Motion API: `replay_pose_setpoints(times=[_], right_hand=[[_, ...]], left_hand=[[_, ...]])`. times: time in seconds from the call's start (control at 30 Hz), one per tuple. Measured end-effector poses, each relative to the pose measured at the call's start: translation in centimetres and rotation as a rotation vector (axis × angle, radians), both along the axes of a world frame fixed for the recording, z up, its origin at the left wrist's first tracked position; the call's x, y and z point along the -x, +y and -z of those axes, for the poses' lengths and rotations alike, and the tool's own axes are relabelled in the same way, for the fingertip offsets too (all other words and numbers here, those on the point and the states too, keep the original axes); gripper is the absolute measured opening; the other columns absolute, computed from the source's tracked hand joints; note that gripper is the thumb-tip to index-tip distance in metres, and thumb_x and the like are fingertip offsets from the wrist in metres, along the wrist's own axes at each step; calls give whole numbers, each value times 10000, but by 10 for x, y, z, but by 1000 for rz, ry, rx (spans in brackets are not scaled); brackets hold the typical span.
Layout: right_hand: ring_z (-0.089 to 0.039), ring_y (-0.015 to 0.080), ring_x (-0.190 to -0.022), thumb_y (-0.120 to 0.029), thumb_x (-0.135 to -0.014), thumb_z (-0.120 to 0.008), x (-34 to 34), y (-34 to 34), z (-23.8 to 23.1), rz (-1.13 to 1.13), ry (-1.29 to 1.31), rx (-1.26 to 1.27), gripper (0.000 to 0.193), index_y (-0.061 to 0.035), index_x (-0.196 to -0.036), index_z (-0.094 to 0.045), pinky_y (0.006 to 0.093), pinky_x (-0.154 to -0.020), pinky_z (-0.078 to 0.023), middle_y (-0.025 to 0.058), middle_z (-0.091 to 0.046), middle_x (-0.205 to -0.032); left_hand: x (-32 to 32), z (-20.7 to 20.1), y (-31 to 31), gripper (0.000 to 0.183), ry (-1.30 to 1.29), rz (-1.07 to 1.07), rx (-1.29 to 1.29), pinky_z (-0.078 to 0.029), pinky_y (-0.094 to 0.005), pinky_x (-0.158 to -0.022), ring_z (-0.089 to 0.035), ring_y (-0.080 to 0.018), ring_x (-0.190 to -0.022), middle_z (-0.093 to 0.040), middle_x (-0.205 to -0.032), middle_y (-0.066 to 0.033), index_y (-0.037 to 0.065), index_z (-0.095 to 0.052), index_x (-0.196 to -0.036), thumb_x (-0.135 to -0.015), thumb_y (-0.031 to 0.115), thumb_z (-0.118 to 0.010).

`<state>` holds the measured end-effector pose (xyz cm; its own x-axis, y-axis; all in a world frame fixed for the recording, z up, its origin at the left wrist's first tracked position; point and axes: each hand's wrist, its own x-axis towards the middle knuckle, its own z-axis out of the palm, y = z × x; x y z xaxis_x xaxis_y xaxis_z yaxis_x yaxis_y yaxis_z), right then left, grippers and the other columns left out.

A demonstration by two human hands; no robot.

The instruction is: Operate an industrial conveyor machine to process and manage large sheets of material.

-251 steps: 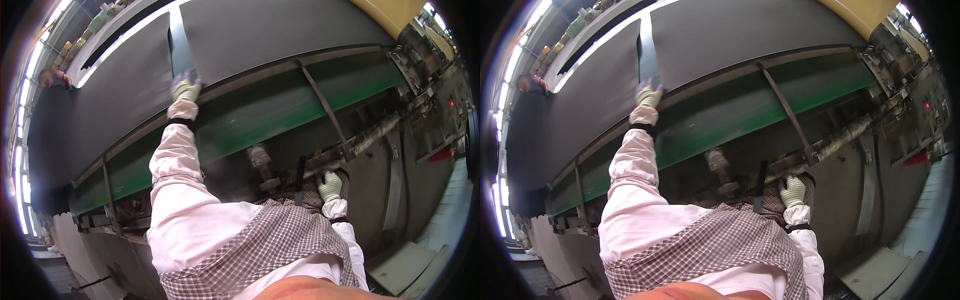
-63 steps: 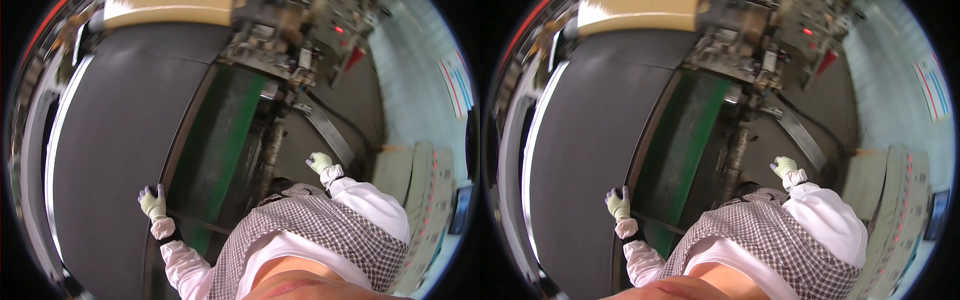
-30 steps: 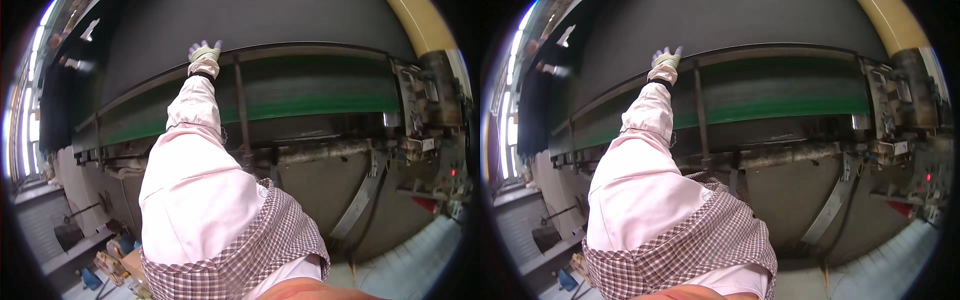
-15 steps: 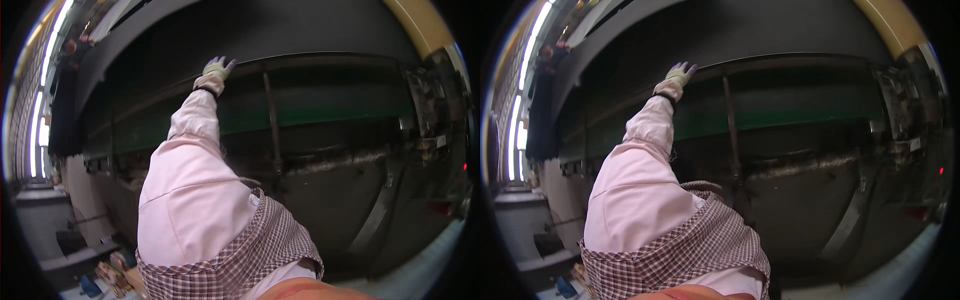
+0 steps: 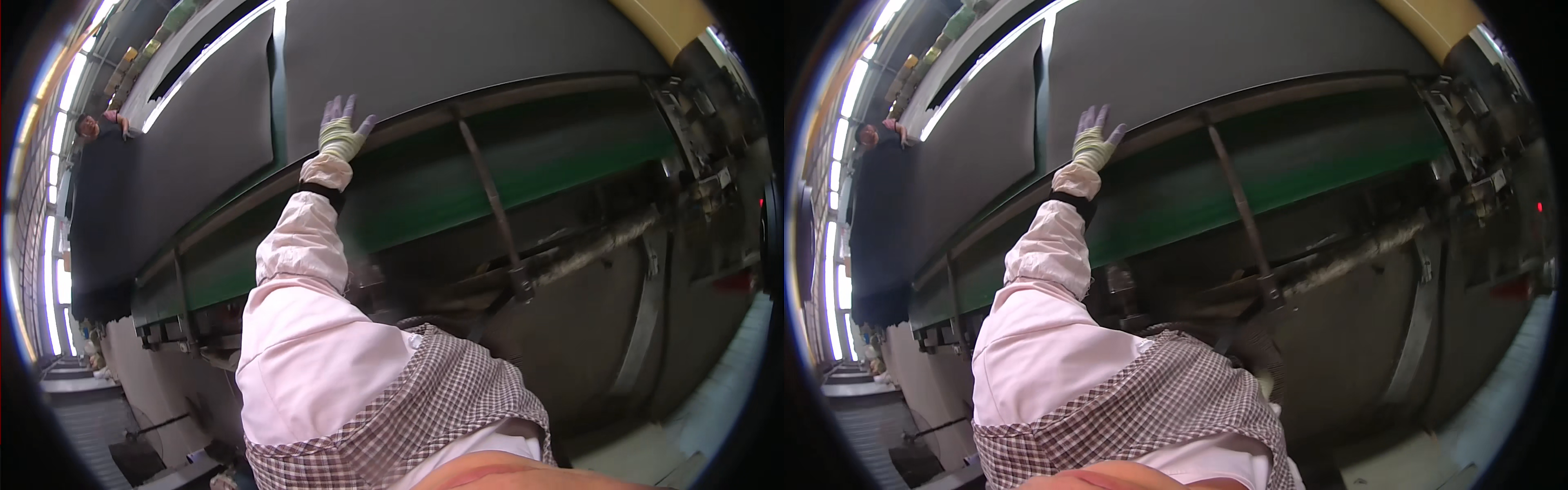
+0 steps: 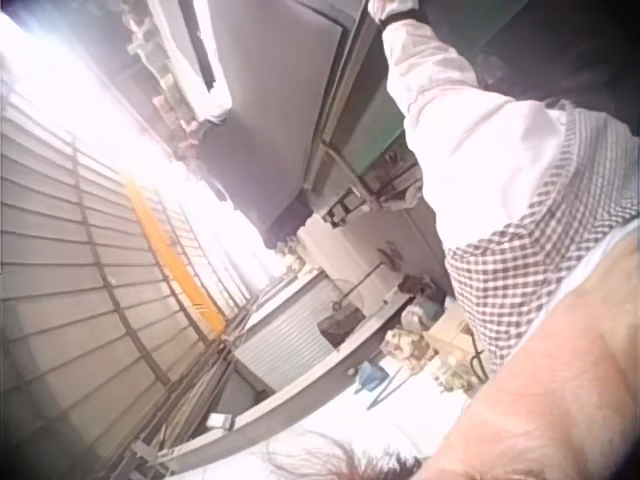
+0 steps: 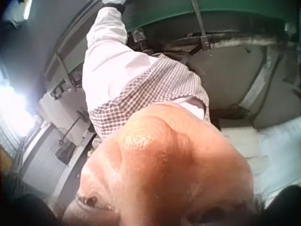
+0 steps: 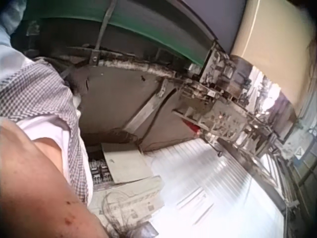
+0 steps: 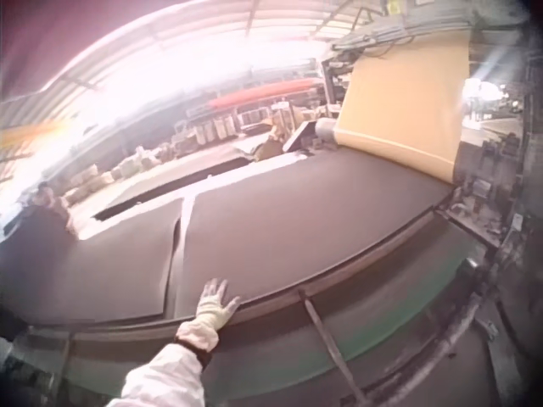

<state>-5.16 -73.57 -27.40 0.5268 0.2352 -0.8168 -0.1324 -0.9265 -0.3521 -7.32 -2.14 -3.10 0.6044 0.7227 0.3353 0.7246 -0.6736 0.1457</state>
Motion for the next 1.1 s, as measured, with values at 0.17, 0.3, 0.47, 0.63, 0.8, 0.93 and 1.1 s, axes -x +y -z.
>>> replay_pose_setpoints(times=[0.17,0.3,0.47,0.63,0.8,0.93,1.1], right_hand=[[-651,224,-889,-119,-742,-710,2,23,-9,-152,-167,-66,401,46,-1096,-620,343,-808,-521,167,-677,-996],[-651,222,-838,-44,-718,-653,-18,27,-61,-173,-477,-351,313,2,-1027,-640,328,-755,-528,154,-668,-954],[-626,252,-710,-56,-793,-607,3,113,-198,-60,-920,-665,128,-54,-910,-660,365,-661,-510,128,-643,-817],[-620,323,-752,-167,-762,-662,11,196,-218,-553,-1049,-846,134,-89,-869,-646,437,-698,-496,118,-647,-789],[-596,327,-766,-261,-727,-657,13,216,-157,-730,-1023,-740,225,-80,-857,-624,448,-705,-483,125,-606,-790],[-594,345,-752,-268,-722,-658,-2,213,-141,-668,-963,-688,263,-69,-889,-618,465,-691,-483,150,-601,-815],[-593,348,-695,-249,-760,-649,-11,212,-140,-601,-954,-711,211,-64,-857,-620,464,-646,-483,157,-597,-769]], left_hand=[[144,8,79,785,112,-354,5,-236,-469,-1135,-287,-387,-1377,-346,-1469,-222,186,-377,-1444,-830,649,-534],[245,0,113,857,197,-665,315,-234,-441,-1144,-292,-341,-1389,-347,-1477,-195,162,-362,-1453,-814,722,-470],[188,-13,81,561,183,-234,322,-357,-464,-1049,-456,-376,-1226,-533,-1294,-138,232,-610,-1243,-846,616,-513],[88,-9,48,487,200,-17,258,-357,-452,-1042,-446,-399,-1214,-525,-1305,-141,261,-600,-1247,-900,559,-432],[15,-21,18,491,250,82,245,-378,-446,-1039,-457,-380,-1215,-530,-1313,-120,228,-591,-1263,-932,532,-394],[-15,-9,17,422,129,329,336,-371,-409,-1054,-458,-344,-1243,-527,-1342,-96,195,-574,-1280,-972,430,-407],[36,-3,36,509,-225,316,278,-351,-398,-1070,-459,-331,-1267,-525,-1341,-158,95,-526,-1319,-925,418,-540]])
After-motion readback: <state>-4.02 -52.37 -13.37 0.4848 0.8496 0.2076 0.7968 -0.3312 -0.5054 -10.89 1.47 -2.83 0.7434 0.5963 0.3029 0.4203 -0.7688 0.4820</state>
